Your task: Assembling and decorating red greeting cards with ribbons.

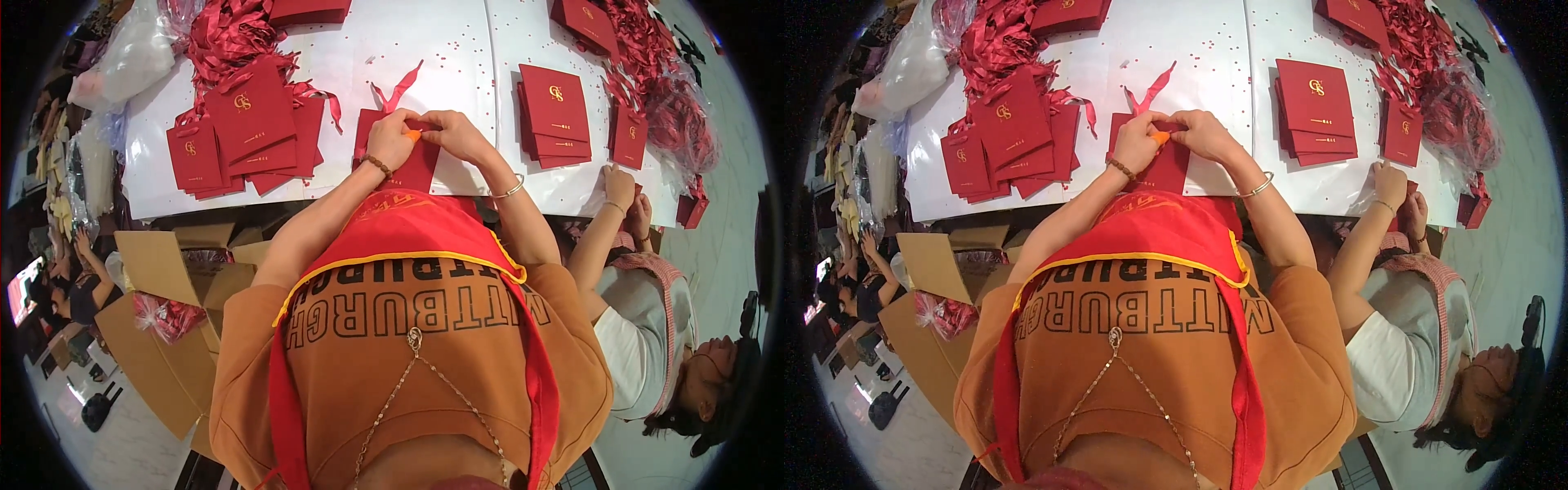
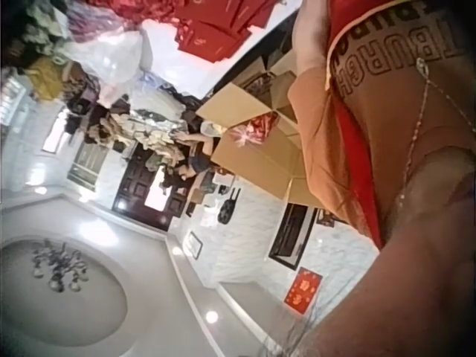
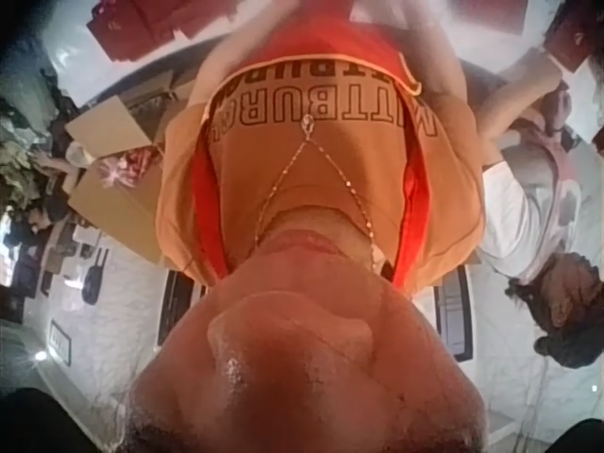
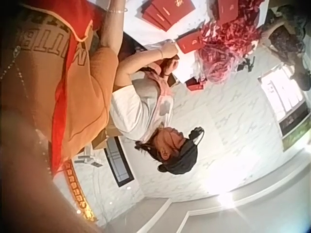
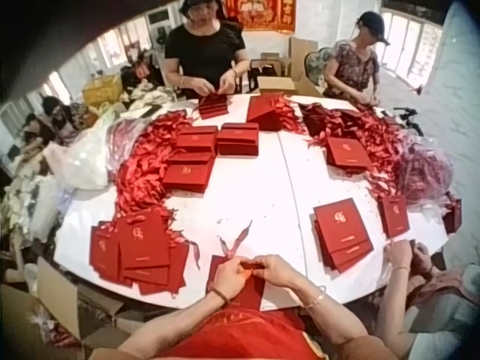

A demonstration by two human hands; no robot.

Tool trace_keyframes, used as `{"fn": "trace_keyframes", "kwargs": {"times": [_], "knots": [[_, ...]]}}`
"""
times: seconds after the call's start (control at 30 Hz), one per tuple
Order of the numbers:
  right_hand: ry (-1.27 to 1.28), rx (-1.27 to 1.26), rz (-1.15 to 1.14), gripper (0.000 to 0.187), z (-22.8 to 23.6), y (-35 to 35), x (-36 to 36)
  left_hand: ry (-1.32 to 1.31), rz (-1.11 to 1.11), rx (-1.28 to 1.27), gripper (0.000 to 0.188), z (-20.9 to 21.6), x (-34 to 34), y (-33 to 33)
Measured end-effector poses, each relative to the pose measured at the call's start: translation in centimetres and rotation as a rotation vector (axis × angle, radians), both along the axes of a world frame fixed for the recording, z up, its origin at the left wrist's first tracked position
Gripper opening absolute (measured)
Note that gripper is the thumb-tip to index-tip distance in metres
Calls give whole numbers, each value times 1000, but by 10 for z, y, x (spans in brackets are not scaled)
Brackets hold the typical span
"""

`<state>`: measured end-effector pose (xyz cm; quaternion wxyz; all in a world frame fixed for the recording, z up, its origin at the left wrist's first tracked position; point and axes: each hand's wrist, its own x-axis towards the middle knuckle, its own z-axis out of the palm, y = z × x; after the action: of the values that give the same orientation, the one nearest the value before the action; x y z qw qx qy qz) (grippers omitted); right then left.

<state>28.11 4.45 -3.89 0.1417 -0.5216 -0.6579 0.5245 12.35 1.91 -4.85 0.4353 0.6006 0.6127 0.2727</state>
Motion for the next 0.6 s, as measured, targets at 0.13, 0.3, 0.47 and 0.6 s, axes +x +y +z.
{"fn": "trace_keyframes", "kwargs": {"times": [0.13, 0.3, 0.47, 0.6], "knots": [[24, 37, 11, 27, 0, -1, 2, -35, 24, 13, 22, -2, -2, 1], [7, 68, -7, 25, -1, -5, 1, 10, 8, 36, 20, 6, 0, -3], [-87, 171, -8, 22, 3, -8, -6, 139, -21, 209, 22, -4, 8, -4], [-125, 143, -11, 21, 8, -7, -5, 144, -16, 179, 18, -6, 12, 1]]}}
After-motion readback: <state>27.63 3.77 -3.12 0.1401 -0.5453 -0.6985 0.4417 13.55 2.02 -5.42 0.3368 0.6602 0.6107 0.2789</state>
